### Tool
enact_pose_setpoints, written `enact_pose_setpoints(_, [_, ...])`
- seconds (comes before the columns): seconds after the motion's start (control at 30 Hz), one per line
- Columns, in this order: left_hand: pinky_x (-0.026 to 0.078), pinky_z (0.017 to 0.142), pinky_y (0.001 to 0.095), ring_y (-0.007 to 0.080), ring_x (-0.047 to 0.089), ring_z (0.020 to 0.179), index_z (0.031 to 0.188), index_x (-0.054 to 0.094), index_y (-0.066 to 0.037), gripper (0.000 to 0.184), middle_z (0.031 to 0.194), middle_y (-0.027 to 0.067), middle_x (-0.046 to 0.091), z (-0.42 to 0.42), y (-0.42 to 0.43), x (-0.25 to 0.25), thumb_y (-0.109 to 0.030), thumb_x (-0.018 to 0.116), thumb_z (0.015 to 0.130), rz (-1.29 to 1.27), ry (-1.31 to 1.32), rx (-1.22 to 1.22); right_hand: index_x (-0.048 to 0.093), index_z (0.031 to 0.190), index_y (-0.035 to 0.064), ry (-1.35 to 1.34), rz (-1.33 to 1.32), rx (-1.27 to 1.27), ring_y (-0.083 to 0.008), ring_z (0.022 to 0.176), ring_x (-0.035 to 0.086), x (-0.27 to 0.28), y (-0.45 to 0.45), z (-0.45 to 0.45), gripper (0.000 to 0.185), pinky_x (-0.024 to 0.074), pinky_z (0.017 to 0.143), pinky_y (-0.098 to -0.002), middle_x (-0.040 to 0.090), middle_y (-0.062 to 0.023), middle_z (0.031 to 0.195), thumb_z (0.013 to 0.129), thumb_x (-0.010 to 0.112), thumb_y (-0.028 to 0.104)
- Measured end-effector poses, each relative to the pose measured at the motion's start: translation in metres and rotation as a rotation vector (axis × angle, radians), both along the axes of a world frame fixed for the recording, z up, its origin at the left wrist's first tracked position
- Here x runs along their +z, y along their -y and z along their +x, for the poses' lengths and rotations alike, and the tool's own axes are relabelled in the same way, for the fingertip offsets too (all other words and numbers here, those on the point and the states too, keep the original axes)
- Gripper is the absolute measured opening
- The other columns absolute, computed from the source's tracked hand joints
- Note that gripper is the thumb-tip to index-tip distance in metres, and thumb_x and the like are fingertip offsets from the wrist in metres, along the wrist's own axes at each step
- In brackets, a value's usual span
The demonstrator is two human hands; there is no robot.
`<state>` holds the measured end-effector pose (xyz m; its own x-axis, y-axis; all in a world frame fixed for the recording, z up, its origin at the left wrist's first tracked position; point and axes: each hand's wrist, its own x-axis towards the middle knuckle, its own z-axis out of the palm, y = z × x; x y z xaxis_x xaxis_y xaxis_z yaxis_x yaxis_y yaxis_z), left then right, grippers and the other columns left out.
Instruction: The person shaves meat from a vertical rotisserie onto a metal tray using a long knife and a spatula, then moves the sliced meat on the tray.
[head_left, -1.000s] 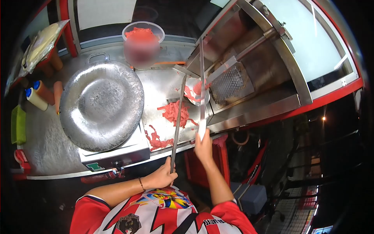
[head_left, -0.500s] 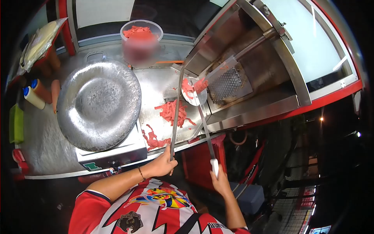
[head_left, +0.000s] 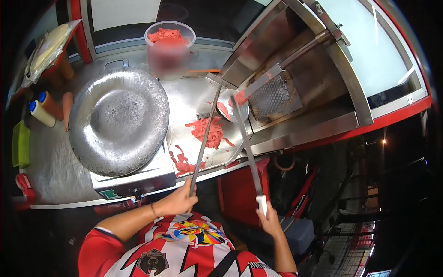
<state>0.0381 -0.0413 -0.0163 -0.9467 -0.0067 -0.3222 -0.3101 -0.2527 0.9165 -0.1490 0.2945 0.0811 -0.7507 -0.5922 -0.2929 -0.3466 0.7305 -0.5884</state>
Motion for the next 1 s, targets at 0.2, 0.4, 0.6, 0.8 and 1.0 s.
enact_pose_setpoints(0.2, [0.054,0.054,0.0378,0.0216,0.063,0.060,0.116,0.030,0.001,0.031,0.083,0.0126,0.054,-0.006,-0.036,-0.011,-0.009,0.054,0.099,0.055,-0.047,-0.017,0.049,0.119,0.0009,-0.136,-0.189,-0.092,-0.0438,0.069,0.071,-0.032,0.139,-0.033,0.028,0.0509,0.059,-0.0500,0.068,-0.0268,0.083,0.104,0.063,0.021])
enact_pose_setpoints(0.4, [0.053,0.054,0.0379,0.0228,0.064,0.058,0.113,0.030,0.001,0.029,0.075,0.0129,0.057,-0.006,-0.036,-0.006,-0.010,0.054,0.099,0.025,-0.049,-0.013,0.048,0.121,-0.0016,-0.330,-0.296,0.005,-0.0514,0.085,0.068,-0.059,0.203,-0.063,0.029,0.0503,0.071,-0.0552,0.069,-0.0297,0.089,0.103,0.060,0.018])
enact_pose_setpoints(0.6, [0.053,0.053,0.0377,0.0234,0.064,0.058,0.114,0.030,0.001,0.029,0.073,0.0137,0.058,-0.029,-0.017,0.005,-0.011,0.053,0.100,0.004,-0.042,-0.009,0.049,0.125,0.0021,-0.166,0.111,-0.066,-0.0565,0.089,0.068,-0.049,0.048,0.001,0.034,0.0529,0.069,-0.0571,0.068,-0.0369,0.091,0.103,0.064,0.022])
enact_pose_setpoints(0.8, [0.052,0.052,0.0370,0.0222,0.064,0.058,0.119,0.031,0.000,0.031,0.074,0.0106,0.056,-0.024,-0.009,0.005,-0.011,0.053,0.101,0.032,-0.018,-0.013,0.055,0.126,0.0002,-0.012,0.193,0.046,-0.0324,0.076,0.074,0.063,0.001,-0.018,0.035,0.0556,0.068,-0.0471,0.071,-0.0215,0.087,0.100,0.069,0.018])
enact_pose_setpoints(1.0, [0.052,0.052,0.0379,0.0228,0.064,0.056,0.114,0.033,-0.001,0.027,0.075,0.0112,0.056,0.027,-0.010,0.008,-0.007,0.054,0.099,0.020,-0.022,-0.015,0.056,0.120,0.0019,0.035,0.035,-0.043,-0.0184,0.054,0.065,0.071,0.034,-0.022,0.024,0.0501,0.050,-0.0361,0.064,-0.0098,0.072,0.102,0.067,0.014])
